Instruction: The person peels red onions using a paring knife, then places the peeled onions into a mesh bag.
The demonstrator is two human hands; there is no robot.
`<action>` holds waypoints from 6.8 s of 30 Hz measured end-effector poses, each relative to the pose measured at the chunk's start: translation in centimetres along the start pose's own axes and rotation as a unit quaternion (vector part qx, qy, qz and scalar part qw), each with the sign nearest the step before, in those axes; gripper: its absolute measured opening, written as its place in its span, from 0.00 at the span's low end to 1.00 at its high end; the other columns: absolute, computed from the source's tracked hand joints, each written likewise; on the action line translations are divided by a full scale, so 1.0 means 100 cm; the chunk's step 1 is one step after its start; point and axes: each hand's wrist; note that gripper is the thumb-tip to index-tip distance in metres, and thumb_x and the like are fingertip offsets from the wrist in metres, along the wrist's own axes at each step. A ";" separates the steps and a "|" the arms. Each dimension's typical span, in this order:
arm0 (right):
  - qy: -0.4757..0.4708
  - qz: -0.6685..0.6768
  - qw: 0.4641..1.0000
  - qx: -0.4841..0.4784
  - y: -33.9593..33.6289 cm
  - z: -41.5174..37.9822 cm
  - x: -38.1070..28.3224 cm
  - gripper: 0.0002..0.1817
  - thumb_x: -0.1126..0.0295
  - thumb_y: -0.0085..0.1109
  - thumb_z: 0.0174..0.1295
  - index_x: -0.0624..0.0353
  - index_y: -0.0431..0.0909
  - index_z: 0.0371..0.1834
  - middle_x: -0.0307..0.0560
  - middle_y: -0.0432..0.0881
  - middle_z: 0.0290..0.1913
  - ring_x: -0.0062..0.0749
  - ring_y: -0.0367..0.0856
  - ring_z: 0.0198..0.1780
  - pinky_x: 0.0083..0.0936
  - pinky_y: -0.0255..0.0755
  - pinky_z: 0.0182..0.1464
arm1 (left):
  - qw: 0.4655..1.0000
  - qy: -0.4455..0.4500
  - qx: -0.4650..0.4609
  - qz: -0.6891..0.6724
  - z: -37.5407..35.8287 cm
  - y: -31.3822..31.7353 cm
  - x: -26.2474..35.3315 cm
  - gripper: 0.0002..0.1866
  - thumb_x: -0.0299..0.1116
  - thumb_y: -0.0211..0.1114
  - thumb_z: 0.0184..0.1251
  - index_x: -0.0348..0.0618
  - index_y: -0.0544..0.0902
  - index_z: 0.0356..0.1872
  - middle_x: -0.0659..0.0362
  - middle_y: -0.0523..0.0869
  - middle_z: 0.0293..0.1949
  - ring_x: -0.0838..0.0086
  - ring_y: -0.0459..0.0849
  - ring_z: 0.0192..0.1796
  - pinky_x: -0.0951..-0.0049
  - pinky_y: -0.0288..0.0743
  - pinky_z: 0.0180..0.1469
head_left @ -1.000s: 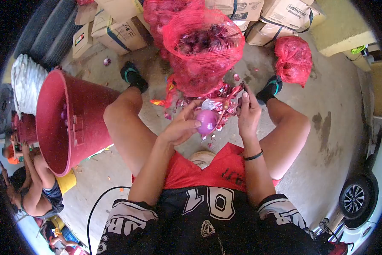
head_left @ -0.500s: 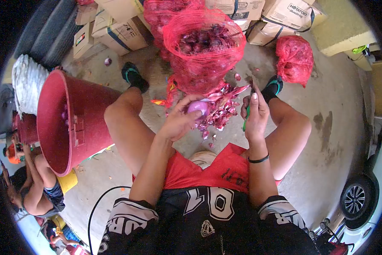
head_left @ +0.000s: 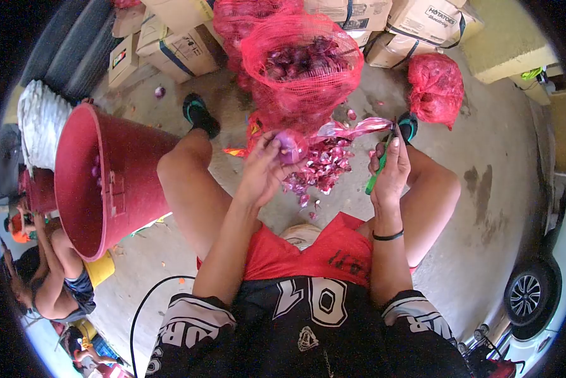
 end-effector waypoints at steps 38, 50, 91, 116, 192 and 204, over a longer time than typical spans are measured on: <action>-0.002 -0.298 0.909 -0.291 0.030 -0.038 0.008 0.33 0.65 0.49 0.73 0.59 0.48 0.77 0.44 0.76 0.38 0.23 0.71 0.38 0.21 0.68 0.48 | 0.999 0.033 0.034 0.003 0.002 0.002 0.001 0.16 0.39 0.54 0.75 0.45 0.71 0.58 0.54 0.79 0.58 0.62 0.78 0.60 0.54 0.75 0.62; 0.047 -0.171 0.925 -0.337 0.030 -0.038 0.016 0.25 0.66 0.48 0.73 0.60 0.63 0.72 0.44 0.71 0.52 0.24 0.66 0.52 0.22 0.60 0.53 | 0.999 -0.013 0.012 -0.030 0.003 -0.003 -0.010 0.15 0.35 0.55 0.75 0.43 0.68 0.57 0.53 0.79 0.54 0.62 0.82 0.55 0.55 0.82 0.54; -0.034 -0.312 0.908 -0.278 0.034 -0.045 0.027 0.27 0.66 0.53 0.69 0.66 0.64 0.68 0.57 0.82 0.37 0.35 0.82 0.36 0.30 0.74 0.43 | 0.961 0.086 0.027 0.263 0.003 0.002 -0.012 0.30 0.21 0.71 0.55 0.40 0.70 0.59 0.58 0.77 0.53 0.72 0.76 0.57 0.70 0.70 0.62; -0.010 -0.405 0.862 -0.304 0.005 -0.025 0.062 0.22 0.66 0.51 0.71 0.63 0.69 0.66 0.62 0.76 0.61 0.44 0.77 0.62 0.29 0.69 0.61 | 0.921 0.345 0.090 0.154 -0.001 0.009 0.158 0.17 0.26 0.61 0.68 0.37 0.71 0.56 0.49 0.77 0.55 0.60 0.78 0.57 0.58 0.74 0.63; -0.032 -0.257 0.915 -0.308 0.025 -0.048 0.011 0.25 0.66 0.60 0.67 0.71 0.71 0.62 0.62 0.82 0.53 0.36 0.81 0.55 0.31 0.72 0.59 | 0.989 -0.040 -0.002 0.145 -0.005 0.007 0.009 0.24 0.23 0.71 0.56 0.33 0.77 0.55 0.57 0.84 0.48 0.72 0.83 0.49 0.71 0.75 0.57; 0.068 -0.145 0.944 -0.288 0.026 -0.047 0.019 0.24 0.66 0.54 0.71 0.68 0.69 0.66 0.48 0.79 0.57 0.24 0.75 0.55 0.23 0.68 0.59 | 0.958 -0.002 -0.005 0.286 -0.005 0.009 0.008 0.23 0.27 0.71 0.58 0.33 0.78 0.55 0.58 0.84 0.48 0.74 0.81 0.50 0.73 0.74 0.57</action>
Point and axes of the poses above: each hand's wrist, its own z-axis towards the middle knuckle, its own y-axis out of the palm, x = y × z
